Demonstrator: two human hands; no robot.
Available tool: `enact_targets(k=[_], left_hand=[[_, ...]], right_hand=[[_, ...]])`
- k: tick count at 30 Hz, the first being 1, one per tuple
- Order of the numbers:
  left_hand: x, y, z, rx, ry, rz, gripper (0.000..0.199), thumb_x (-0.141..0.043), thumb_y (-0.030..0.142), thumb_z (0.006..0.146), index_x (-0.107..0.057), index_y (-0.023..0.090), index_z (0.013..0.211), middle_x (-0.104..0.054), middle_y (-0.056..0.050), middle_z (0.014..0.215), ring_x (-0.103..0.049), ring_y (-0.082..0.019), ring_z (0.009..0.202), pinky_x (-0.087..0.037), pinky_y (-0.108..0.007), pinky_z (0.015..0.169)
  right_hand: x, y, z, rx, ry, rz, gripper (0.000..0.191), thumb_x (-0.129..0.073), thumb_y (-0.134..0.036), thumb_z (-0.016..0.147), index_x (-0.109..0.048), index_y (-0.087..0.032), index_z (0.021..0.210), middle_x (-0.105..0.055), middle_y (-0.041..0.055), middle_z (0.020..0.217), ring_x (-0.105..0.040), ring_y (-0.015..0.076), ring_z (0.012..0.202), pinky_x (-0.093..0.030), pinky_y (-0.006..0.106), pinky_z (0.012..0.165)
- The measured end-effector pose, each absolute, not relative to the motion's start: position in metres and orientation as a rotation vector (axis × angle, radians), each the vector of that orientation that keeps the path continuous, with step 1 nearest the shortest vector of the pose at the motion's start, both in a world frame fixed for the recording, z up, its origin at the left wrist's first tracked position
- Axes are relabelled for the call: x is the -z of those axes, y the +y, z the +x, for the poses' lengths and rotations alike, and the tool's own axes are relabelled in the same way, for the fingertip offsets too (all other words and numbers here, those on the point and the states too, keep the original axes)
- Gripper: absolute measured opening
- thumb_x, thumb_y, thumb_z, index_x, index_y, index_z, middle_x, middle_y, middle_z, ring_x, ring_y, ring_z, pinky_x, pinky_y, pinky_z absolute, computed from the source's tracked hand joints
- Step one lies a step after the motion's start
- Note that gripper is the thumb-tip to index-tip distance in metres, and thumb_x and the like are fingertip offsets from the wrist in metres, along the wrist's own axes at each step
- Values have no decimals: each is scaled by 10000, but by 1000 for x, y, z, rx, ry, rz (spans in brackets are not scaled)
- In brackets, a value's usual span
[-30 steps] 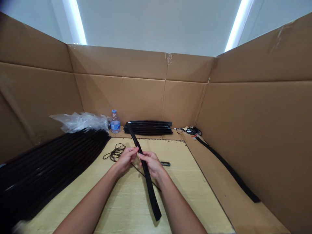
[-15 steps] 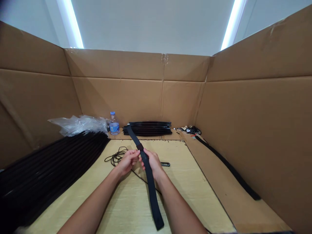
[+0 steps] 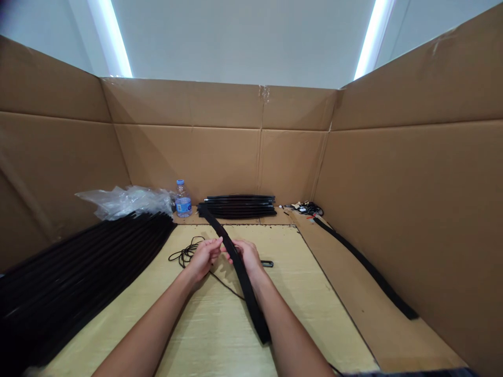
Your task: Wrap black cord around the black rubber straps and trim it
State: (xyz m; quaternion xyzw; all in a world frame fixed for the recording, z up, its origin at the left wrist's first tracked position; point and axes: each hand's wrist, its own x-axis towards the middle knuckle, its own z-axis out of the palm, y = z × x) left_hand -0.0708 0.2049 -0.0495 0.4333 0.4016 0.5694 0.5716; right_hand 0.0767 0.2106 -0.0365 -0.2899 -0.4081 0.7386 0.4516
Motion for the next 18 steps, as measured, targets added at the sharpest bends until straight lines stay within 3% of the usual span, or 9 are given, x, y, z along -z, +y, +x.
enact_targets(k=[3,8,13,18], left_hand=[[49,207,-77,-1328,876,977,528,-796,465,629,-355,175,605,-185,113,514,-99,-19,432,-37,-201,424],[48,206,-80,-1325,832,925,554,-757,582,620,-388,169,623,-187,115,505,-100,-22,428,-37,-183,411],[45,200,-78,-1266,830,1009,569,-783,527,622,-337,177,582,-165,115,503,-100,-22,429,-68,-171,399],[46,199,-78,-1252,812,1069,562,-739,574,658,-368,162,568,-205,110,477,-119,-15,409,-89,-170,391]], right_hand=[[31,207,77,-1866,-960,-679,333,-721,-279,601,-610,-100,859,-698,82,786,-583,80,547,-460,179,507],[31,198,78,-1944,-989,-709,483,-813,-276,549,-632,-126,971,-691,39,783,-581,69,529,-483,187,519],[36,196,79,-1981,-1117,-749,405,-827,-290,540,-636,-108,848,-613,-20,658,-523,36,458,-488,185,476],[33,190,76,-1919,-1158,-664,481,-846,-307,497,-486,-132,763,-595,-37,659,-555,50,515,-527,212,495]])
